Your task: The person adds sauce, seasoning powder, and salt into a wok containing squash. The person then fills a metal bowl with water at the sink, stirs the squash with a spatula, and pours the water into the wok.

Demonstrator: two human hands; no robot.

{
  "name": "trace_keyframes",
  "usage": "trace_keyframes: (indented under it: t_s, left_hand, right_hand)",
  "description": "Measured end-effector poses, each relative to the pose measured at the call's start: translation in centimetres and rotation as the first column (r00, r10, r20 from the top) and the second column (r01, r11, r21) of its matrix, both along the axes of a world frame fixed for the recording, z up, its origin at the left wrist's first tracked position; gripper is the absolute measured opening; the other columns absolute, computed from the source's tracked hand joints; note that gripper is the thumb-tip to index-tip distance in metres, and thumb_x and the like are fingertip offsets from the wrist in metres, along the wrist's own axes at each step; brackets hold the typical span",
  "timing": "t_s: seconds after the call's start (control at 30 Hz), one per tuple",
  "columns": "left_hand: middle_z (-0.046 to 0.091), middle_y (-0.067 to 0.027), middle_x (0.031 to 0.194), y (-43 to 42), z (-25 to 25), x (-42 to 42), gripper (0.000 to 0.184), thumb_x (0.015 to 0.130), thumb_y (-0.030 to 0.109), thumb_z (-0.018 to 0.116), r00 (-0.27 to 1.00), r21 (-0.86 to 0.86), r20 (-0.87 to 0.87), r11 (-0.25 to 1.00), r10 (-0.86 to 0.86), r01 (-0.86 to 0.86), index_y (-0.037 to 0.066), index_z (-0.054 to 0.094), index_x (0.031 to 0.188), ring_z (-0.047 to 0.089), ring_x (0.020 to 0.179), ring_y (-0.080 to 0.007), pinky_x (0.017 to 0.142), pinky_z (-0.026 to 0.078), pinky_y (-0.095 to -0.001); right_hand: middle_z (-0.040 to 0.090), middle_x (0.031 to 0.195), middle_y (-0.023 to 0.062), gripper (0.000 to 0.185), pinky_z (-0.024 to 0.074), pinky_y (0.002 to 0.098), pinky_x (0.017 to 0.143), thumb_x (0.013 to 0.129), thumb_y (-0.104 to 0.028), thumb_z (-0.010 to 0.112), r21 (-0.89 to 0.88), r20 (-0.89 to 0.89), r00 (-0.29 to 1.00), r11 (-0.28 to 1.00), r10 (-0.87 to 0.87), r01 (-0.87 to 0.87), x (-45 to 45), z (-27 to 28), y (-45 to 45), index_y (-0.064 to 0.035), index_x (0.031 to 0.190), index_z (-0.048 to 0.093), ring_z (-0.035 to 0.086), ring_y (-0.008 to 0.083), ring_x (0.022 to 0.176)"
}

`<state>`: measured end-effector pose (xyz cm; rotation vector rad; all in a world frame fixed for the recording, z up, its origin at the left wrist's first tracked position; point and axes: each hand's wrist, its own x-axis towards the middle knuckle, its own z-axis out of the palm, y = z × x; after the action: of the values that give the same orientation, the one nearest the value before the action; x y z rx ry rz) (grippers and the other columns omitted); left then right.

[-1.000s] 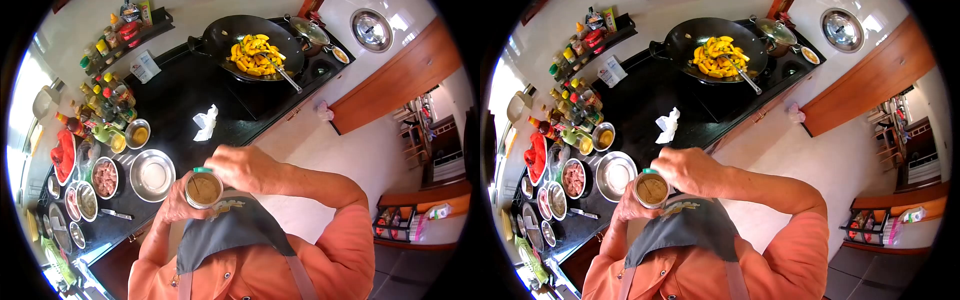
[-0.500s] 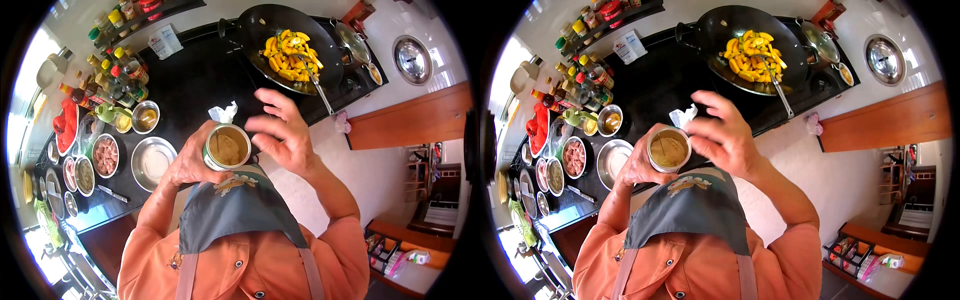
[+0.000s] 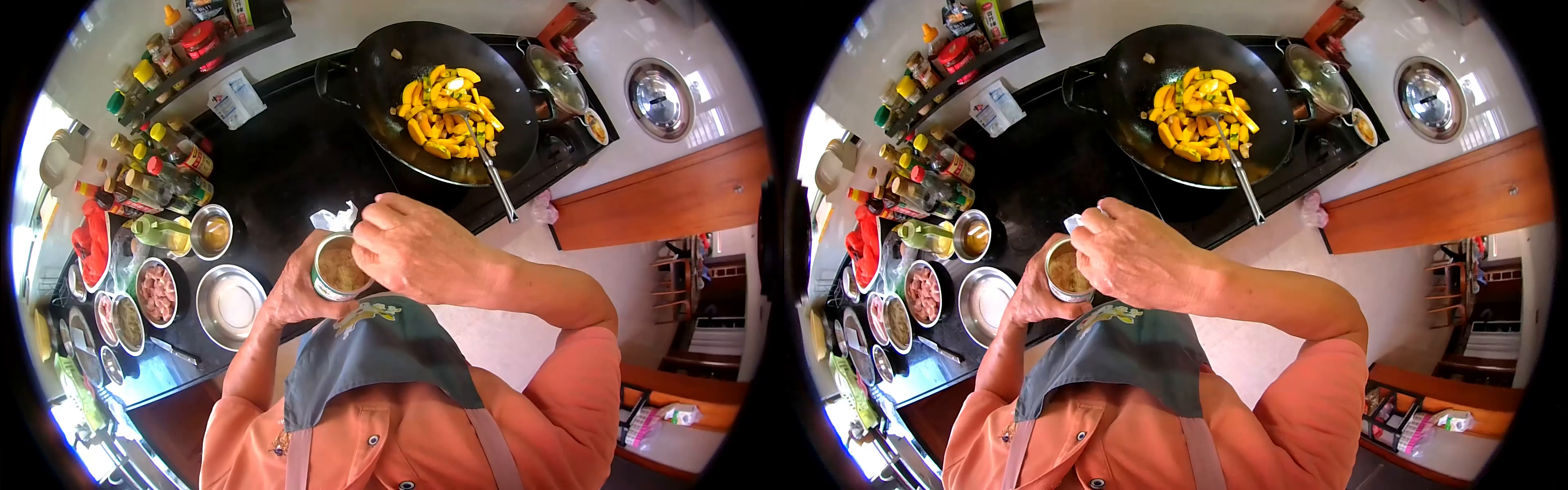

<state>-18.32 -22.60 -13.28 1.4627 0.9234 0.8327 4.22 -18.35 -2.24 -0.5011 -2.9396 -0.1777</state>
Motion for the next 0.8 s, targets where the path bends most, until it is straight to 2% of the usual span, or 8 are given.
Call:
trace_keyframes:
  t_s: [0.13,0.17,0.27,0.37,0.4,0.6,0.7,0.8]
  left_hand:
    - [0.062,-0.0074,0.11,0.4,0.2,0.5,0.074,0.057,0.02,0.088,0.995,0.008,-0.002,0.995,0.101,-0.101,0.003,0.057,0.122,0.061,0.104,-0.0205,0.095,0.048,-0.0348]
    - [0.061,-0.0079,0.111,0.3,0.4,0.7,0.073,0.057,0.02,0.087,0.991,-0.011,0.032,0.991,0.131,-0.131,0.002,0.057,0.122,0.061,0.105,-0.0214,0.095,0.047,-0.035]
    - [0.057,-0.0108,0.116,0.4,0.7,0.5,0.076,0.057,0.022,0.087,0.986,0.03,0.022,0.986,0.164,-0.165,0.002,0.058,0.123,0.059,0.109,-0.0247,0.097,0.047,-0.0366]
    - [0.06,-0.0062,0.111,0.6,0.0,0.3,0.075,0.055,0.016,0.086,0.975,0.227,-0.086,0.957,0.205,-0.181,0.003,0.056,0.122,0.06,0.104,-0.0183,0.094,0.048,-0.0335]
    - [0.058,-0.008,0.114,0.4,-0.2,0.1,0.074,0.055,0.017,0.086,0.973,0.176,-0.079,0.964,0.217,-0.201,0.003,0.058,0.121,0.061,0.106,-0.021,0.094,0.048,-0.0349]
    - [0.059,-0.0131,0.117,0.0,0.0,-0.3,0.074,0.052,0.02,0.089,0.93,0.417,-0.182,0.882,0.319,-0.221,0.004,0.062,0.119,0.06,0.11,-0.0287,0.096,0.049,-0.0397]
    - [0.058,-0.0153,0.12,-0.2,-0.3,-0.5,0.077,0.052,0.019,0.09,0.931,0.436,-0.173,0.873,0.321,-0.22,0.004,0.061,0.121,0.059,0.111,-0.0304,0.095,0.049,-0.0407]
    - [0.058,-0.0162,0.12,-0.6,-0.4,-0.5,0.077,0.052,0.017,0.09,0.929,0.415,-0.182,0.881,0.323,-0.225,0.004,0.061,0.121,0.06,0.111,-0.0307,0.095,0.05,-0.0406]
  right_hand:
    - [0.052,0.075,0.0012,0.013,0.0473,0.032,0.065,0.074,-0.013,0.065,-0.116,-0.2,0.979,0.993,-0.042,0.019,0.7,0.7,0.8,-0.0079,0.086,0.065,0.058,0.0194,0.073]
    - [0.056,0.076,0.0031,0.009,0.0466,0.0331,0.068,0.078,-0.018,0.063,-0.094,-0.235,0.97,0.995,-0.066,0.045,0.7,0.4,0.6,-0.0086,0.08,0.061,0.059,0.0194,0.074]
    - [0.054,0.075,0.0019,0.007,0.0464,0.0326,0.064,0.078,-0.015,0.067,-0.144,-0.216,0.972,0.987,-0.096,0.066,0.4,-0.2,0.4,-0.0107,0.081,0.061,0.059,0.0184,0.07]
    - [0.057,0.076,0.0004,0.01,0.0468,0.0319,0.057,0.079,-0.013,0.074,-0.163,-0.223,0.964,0.98,-0.147,0.111,0.3,0.0,0.3,-0.0115,0.084,0.066,0.06,0.0173,0.064]
    - [0.056,0.076,0.0004,0.01,0.0468,0.0321,0.056,0.08,-0.013,0.075,-0.181,-0.242,0.954,0.974,-0.176,0.134,0.3,0.2,0.3,-0.0115,0.083,0.066,0.06,0.0175,0.064]
    - [0.058,0.075,0.0051,0.017,0.049,0.0328,0.055,0.087,-0.017,0.074,-0.332,-0.205,0.901,0.893,-0.382,0.303,-1.1,-0.1,-0.2,-0.0077,0.085,0.061,0.063,0.0231,0.066]
    - [0.061,0.08,0.0073,0.019,0.0504,0.0323,0.053,0.094,-0.023,0.065,-0.348,-0.159,0.943,0.911,-0.292,0.223,-1.0,-0.4,-0.2,-0.0066,0.088,0.058,0.066,0.0214,0.067]
    - [0.065,0.077,0.0078,0.022,0.0516,0.0328,0.053,0.094,-0.026,0.066,-0.326,-0.095,0.959,0.918,-0.268,0.225,-1.0,0.3,-0.1,-0.007,0.086,0.059,0.068,0.0229,0.067]
